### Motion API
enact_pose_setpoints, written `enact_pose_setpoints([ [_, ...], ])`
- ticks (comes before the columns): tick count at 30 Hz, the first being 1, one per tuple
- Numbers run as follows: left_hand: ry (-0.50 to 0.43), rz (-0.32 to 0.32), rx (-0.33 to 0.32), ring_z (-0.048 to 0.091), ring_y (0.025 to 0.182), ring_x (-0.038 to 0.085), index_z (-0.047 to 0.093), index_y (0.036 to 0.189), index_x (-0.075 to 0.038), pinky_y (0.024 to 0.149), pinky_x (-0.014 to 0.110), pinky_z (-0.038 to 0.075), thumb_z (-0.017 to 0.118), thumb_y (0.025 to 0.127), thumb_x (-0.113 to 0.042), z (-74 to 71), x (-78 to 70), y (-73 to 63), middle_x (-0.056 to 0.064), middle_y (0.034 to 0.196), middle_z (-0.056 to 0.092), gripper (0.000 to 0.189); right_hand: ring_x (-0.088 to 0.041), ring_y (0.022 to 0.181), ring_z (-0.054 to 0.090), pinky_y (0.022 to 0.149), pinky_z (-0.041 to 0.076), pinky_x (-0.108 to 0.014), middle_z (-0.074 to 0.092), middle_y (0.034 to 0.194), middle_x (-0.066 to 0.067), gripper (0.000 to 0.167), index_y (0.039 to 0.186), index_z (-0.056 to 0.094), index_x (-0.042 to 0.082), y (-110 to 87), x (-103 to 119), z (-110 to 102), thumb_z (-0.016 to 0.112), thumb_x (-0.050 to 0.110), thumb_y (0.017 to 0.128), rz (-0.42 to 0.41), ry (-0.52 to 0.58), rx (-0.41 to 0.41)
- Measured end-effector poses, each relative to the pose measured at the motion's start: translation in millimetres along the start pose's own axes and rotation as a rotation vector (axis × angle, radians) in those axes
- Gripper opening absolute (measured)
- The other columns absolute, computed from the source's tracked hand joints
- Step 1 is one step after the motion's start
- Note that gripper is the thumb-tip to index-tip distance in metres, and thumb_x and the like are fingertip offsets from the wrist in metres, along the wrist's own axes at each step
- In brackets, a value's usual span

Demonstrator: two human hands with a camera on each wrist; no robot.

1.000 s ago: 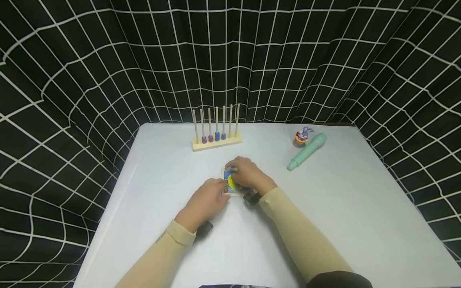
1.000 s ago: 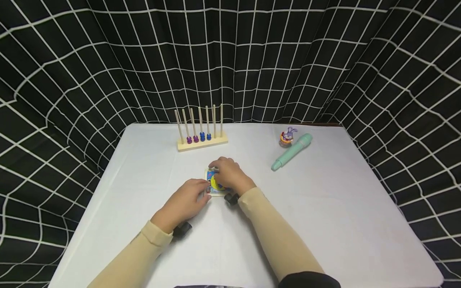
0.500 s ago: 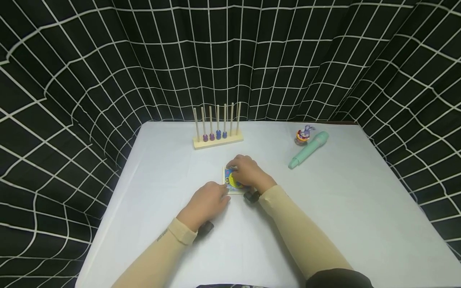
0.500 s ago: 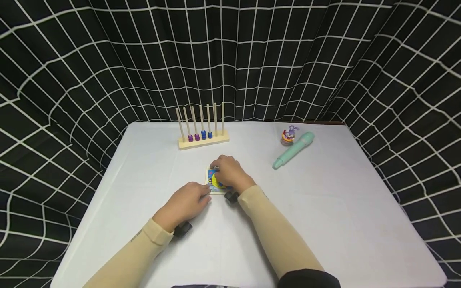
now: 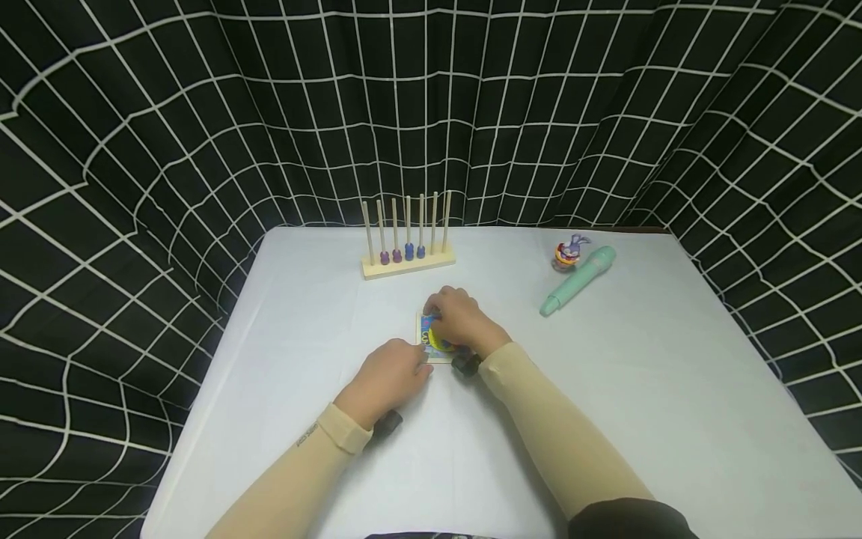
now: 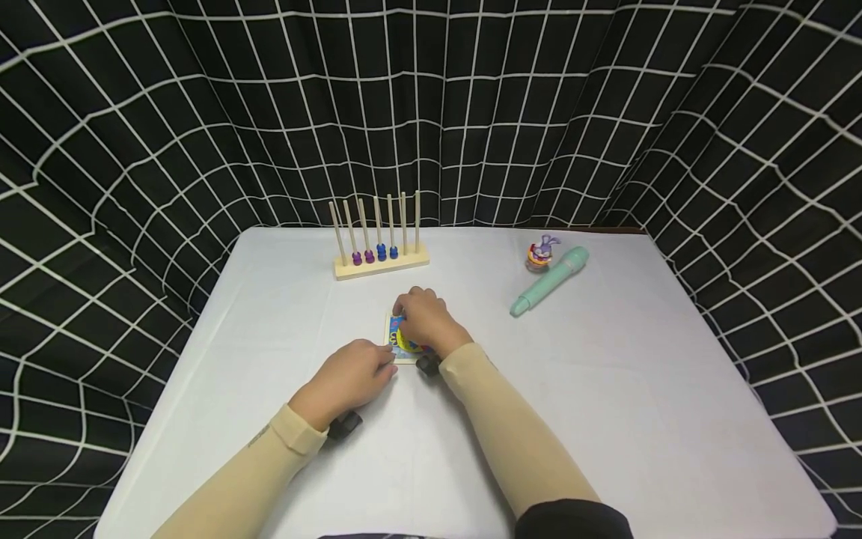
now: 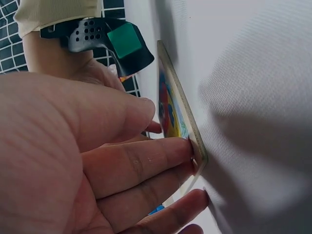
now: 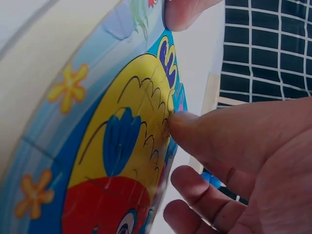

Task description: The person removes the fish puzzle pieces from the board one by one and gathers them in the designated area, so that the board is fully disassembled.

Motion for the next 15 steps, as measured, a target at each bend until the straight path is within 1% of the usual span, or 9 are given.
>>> enact_pose_setpoints([
  [4, -0.008, 0.006, -0.011, 0.077, 0.107, 0.031, 0.078, 0.126, -0.003, 0.092, 0.047, 0.064, 0.066, 0.109, -0.03, 0.3, 0.3, 1.1, 0.013, 0.115, 0.081, 0.034, -0.029, 0.115, 0.056, 0.113, 0.046, -0.056, 0.067, 0.12, -0.006, 0.029, 0.126, 0.075, 0.014, 3.4, 0.7, -0.3, 0.076, 0.019, 0.098, 0.007, 0.009, 0.008],
  [7, -0.011, 0.02, -0.023, 0.078, 0.108, 0.032, 0.078, 0.123, -0.003, 0.092, 0.046, 0.065, 0.067, 0.108, -0.029, -0.1, -0.3, 1.8, 0.013, 0.115, 0.082, 0.032, -0.03, 0.116, 0.059, 0.114, 0.044, -0.058, 0.067, 0.118, -0.006, 0.026, 0.123, 0.074, 0.013, 4.7, 2.7, -1.1, 0.077, 0.02, 0.098, 0.004, 0.032, 0.01],
  [12, -0.012, 0.036, -0.041, 0.078, 0.107, 0.032, 0.08, 0.117, -0.003, 0.09, 0.046, 0.065, 0.068, 0.107, -0.027, -1.9, -1.4, 1.8, 0.013, 0.113, 0.082, 0.028, -0.031, 0.121, 0.064, 0.119, 0.042, -0.061, 0.07, 0.122, -0.006, 0.023, 0.122, 0.073, 0.012, 5.0, 6.6, -1.6, 0.077, 0.02, 0.1, -0.002, 0.081, 0.009],
  [15, -0.008, 0.038, -0.045, 0.078, 0.108, 0.033, 0.08, 0.118, -0.003, 0.091, 0.046, 0.065, 0.068, 0.107, -0.027, -3.1, -2.1, 1.0, 0.014, 0.114, 0.082, 0.029, -0.031, 0.124, 0.065, 0.122, 0.04, -0.062, 0.071, 0.124, -0.007, 0.022, 0.121, 0.073, 0.012, 3.7, 7.0, -1.1, 0.077, 0.02, 0.101, 0.009, 0.104, 0.007],
])
Point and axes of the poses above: each hand's wrist, its own y-axis towards the middle knuckle, its own z-axis out of the palm, x = y × z, the point moved 10 cm from there along y, towards the middle knuckle
